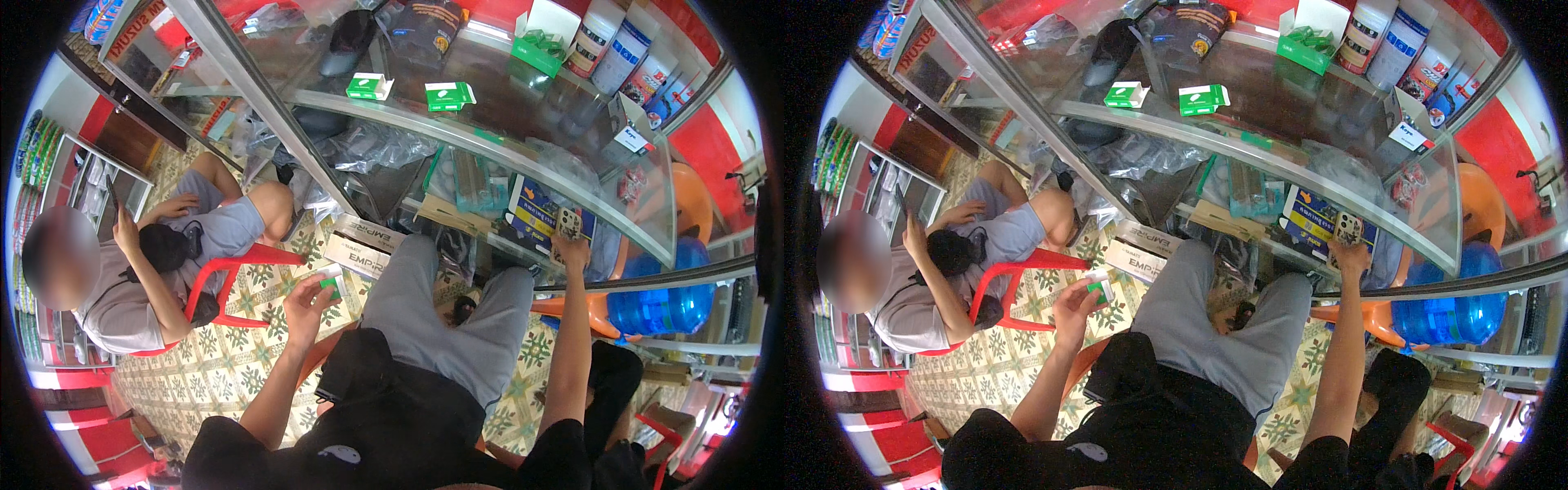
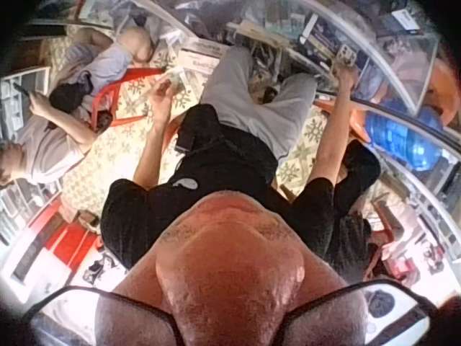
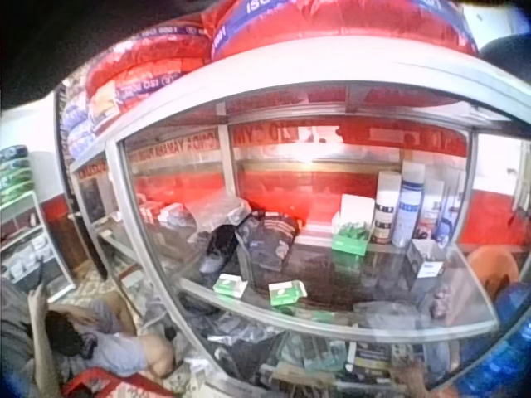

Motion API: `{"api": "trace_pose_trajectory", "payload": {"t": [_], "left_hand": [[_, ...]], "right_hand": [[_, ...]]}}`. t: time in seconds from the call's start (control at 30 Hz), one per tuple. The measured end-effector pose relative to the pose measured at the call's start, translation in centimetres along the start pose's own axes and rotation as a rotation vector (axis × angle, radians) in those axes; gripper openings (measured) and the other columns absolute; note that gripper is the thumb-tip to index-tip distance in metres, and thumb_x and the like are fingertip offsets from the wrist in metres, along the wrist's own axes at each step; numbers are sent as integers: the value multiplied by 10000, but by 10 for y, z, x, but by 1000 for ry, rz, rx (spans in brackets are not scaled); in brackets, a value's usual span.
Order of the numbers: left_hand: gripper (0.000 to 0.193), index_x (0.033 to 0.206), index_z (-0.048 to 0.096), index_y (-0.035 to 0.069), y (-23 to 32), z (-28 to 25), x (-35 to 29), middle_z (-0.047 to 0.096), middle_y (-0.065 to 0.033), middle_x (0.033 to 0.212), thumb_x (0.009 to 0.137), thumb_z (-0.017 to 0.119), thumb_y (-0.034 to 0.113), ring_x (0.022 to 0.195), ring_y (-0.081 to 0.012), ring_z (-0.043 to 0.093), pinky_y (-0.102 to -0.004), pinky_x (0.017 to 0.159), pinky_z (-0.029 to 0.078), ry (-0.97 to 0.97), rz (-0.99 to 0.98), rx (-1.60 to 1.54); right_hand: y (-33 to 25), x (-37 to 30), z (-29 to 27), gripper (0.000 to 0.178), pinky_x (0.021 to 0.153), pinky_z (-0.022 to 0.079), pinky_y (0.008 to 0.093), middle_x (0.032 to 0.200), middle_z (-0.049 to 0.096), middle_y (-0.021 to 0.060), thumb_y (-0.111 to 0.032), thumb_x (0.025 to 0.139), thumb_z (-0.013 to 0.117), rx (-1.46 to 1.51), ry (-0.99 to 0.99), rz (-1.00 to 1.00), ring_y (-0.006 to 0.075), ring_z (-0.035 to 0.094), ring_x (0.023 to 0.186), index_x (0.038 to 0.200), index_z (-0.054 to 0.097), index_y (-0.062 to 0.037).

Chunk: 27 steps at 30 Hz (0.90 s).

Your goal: The person repeatedly picks up small green and white boxes from a glass display counter, opens them to reveal a white interior, and places them back down. The task involves handling the boxes one at a time in a repetitive cycle of picking, opening, and placing.

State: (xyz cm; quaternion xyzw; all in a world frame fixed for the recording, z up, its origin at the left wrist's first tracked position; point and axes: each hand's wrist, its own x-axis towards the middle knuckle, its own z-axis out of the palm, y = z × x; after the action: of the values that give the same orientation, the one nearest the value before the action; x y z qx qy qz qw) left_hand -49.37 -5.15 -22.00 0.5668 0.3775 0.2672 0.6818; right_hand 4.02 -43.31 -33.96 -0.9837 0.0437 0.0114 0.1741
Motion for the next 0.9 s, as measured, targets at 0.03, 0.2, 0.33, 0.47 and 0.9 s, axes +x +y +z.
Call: {"api": "trace_pose_trajectory", "payload": {"t": [0.03, 0.2, 0.33, 0.47, 0.9], "left_hand": [[327, 1314, 640, -64, 0, 0, -1, 714, -183, 1255, 992, 691, -87, 1111, -233, 723, -414, 907, 702, 4, -9, 6], [329, 1313, 636, -68, 1, 2, -1, 714, -196, 1256, 989, 688, -96, 1110, -242, 726, -417, 908, 705, -6, -3, 13], [330, 1316, 635, -63, -2, 2, -1, 709, -205, 1267, 992, 684, -100, 1114, -245, 726, -421, 913, 704, -21, 7, 18], [327, 1316, 638, -59, 0, 4, -1, 703, -204, 1273, 995, 685, -97, 1119, -244, 722, -421, 911, 705, -38, 17, 22], [308, 1297, 650, -68, 52, 83, -11, 664, -177, 1291, 993, 703, -82, 1190, -252, 677, -423, 932, 696, -253, 74, -39]], "right_hand": [[-3, -3, 0, 862, 1006, 591, 519, 1204, 753, 327, -557, 572, 935, -22, 6, 14, 466, 739, 1155, 1131, 786, 83], [-31, -18, -22, 905, 1060, 560, 541, 1300, 711, 335, -566, 606, 940, -22, -47, 131, 465, 681, 1272, 1243, 751, 50], [-41, -26, -32, 990, 1098, 527, 579, 1451, 606, 339, -569, 629, 938, -39, -97, 225, 501, 579, 1381, 1385, 670, 12], [-39, -28, -31, 1013, 1092, 519, 609, 1496, 567, 317, -576, 647, 935, -38, -82, 239, 532, 553, 1372, 1407, 633, 22], [-98, -222, -110, 181, 853, 563, 277, 1113, 738, 95, -68, 1020, 728, 930, -349, -529, 160, 708, 943, 1156, 765, 44]]}}
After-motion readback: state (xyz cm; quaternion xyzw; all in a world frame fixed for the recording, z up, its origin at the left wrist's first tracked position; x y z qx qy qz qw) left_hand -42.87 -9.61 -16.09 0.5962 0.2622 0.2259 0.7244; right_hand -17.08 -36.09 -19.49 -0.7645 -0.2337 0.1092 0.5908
